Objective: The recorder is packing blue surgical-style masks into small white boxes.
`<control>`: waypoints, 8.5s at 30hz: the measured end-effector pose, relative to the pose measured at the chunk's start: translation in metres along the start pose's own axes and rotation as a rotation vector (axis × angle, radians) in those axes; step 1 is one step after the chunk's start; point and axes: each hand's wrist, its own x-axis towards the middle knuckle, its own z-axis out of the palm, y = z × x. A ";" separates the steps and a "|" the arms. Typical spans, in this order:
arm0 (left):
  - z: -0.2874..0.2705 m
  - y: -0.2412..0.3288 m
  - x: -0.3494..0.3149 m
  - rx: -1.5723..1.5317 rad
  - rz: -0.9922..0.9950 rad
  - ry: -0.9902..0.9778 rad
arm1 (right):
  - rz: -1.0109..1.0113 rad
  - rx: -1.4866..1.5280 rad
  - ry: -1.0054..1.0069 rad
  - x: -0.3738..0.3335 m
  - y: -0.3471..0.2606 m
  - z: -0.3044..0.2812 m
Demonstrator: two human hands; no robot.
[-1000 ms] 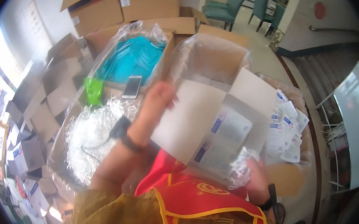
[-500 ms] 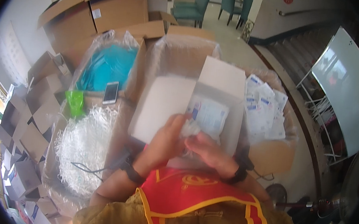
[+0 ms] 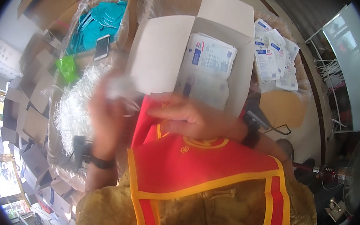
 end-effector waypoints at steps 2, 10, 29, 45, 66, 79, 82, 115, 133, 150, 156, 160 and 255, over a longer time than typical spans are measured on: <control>-0.038 -0.041 0.010 0.033 -0.184 0.333 | 0.155 0.061 -0.020 -0.009 -0.005 -0.021; -0.118 -0.150 -0.006 0.740 -0.263 0.168 | 0.564 -0.680 -0.088 -0.011 0.089 -0.085; 0.067 0.032 0.019 -0.131 0.126 -0.346 | 0.612 -0.467 0.156 -0.033 0.055 -0.054; 0.103 0.066 0.022 -0.713 -0.387 -0.374 | 0.031 -0.823 0.325 -0.024 -0.026 -0.061; 0.062 0.060 0.004 -0.660 -0.119 -0.865 | 0.117 -0.766 0.284 -0.040 -0.056 -0.060; 0.008 -0.003 0.041 -0.665 -0.335 0.045 | 0.487 -0.621 0.380 -0.051 -0.045 -0.115; -0.020 -0.017 0.048 -0.851 -0.206 -0.002 | 0.441 -0.826 0.124 -0.034 0.003 -0.111; 0.094 0.068 0.021 -0.579 -0.199 -0.487 | 0.179 -0.776 0.252 -0.027 -0.034 -0.066; 0.073 0.053 0.044 -0.751 -0.196 -0.491 | 0.172 -0.863 0.291 -0.044 -0.062 -0.083; 0.086 0.061 0.042 -0.656 -0.355 -0.383 | -0.057 -0.910 0.172 -0.024 -0.078 -0.064; 0.102 -0.037 0.070 -0.295 -0.357 -0.265 | -0.062 -0.839 0.162 -0.038 -0.110 -0.060; 0.099 -0.043 0.060 -0.135 -0.019 -0.321 | -0.023 -0.773 0.281 -0.044 -0.104 -0.067; 0.098 0.083 0.084 -0.603 -0.298 -0.097 | 1.224 -0.864 0.934 -0.291 0.205 -0.420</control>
